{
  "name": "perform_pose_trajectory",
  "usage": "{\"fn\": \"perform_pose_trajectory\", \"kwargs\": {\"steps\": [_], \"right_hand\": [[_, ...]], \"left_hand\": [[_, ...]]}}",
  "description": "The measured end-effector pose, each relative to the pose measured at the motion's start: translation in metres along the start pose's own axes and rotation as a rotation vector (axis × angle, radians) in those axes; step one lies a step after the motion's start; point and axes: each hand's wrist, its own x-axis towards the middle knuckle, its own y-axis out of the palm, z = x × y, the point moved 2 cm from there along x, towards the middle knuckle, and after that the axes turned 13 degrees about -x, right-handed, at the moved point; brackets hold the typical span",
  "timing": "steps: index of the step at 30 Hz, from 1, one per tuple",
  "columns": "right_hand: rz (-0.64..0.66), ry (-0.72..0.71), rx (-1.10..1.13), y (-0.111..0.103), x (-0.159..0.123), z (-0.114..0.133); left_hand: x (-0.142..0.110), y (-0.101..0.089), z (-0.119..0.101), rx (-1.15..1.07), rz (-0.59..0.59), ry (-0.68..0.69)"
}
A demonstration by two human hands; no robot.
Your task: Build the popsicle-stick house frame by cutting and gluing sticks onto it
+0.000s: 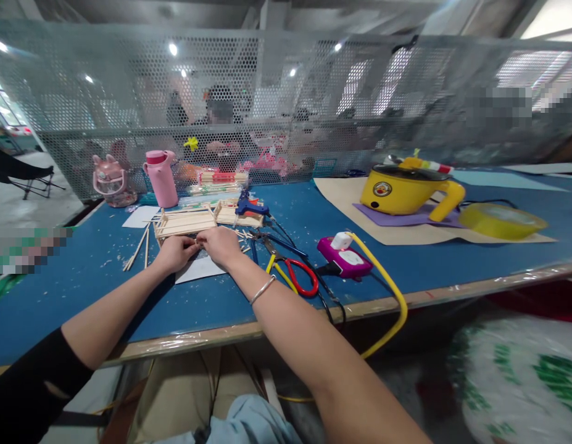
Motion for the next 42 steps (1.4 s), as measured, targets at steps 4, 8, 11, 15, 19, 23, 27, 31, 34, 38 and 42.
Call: {"fn": "perform_pose_trajectory", "kwargs": {"steps": [4, 8, 11, 15, 19, 23, 27, 31, 34, 38, 42], "right_hand": [[-0.002, 0.000, 0.103, 0.000, 0.000, -0.001], [-0.016, 0.021, 0.229, -0.004, 0.000, -0.007], [-0.076, 0.061, 0.350, -0.006, -0.001, -0.012], [-0.099, 0.087, 0.474, -0.003, -0.001, -0.013], [-0.096, 0.079, 0.519, 0.000, 0.000, -0.012], [-0.150, 0.131, 0.585, -0.003, -0.001, -0.015], [-0.146, 0.171, 0.686, -0.009, -0.003, -0.018], [-0.136, 0.195, 0.820, -0.016, -0.004, -0.022], [-0.135, 0.237, 0.879, -0.016, -0.003, -0.025], [-0.039, 0.230, 0.798, -0.009, -0.001, -0.028], [0.068, 0.250, 0.595, -0.006, -0.002, -0.032]], "left_hand": [[-0.002, 0.000, -0.001, 0.006, 0.011, 0.049], [-0.007, -0.004, -0.005, 0.006, 0.000, 0.047], [-0.009, -0.007, -0.005, -0.009, -0.032, 0.016], [-0.009, -0.007, -0.002, -0.035, -0.073, 0.019], [-0.008, -0.002, -0.003, -0.027, -0.115, 0.068], [-0.008, -0.003, -0.004, -0.070, -0.108, 0.063], [-0.011, -0.011, -0.004, -0.164, -0.070, 0.038], [-0.015, -0.015, -0.002, -0.294, -0.022, 0.004], [-0.017, -0.012, -0.001, -0.315, 0.035, 0.009], [-0.016, -0.007, -0.001, -0.248, 0.034, 0.045], [-0.013, -0.011, -0.002, -0.251, -0.017, 0.053]]}}
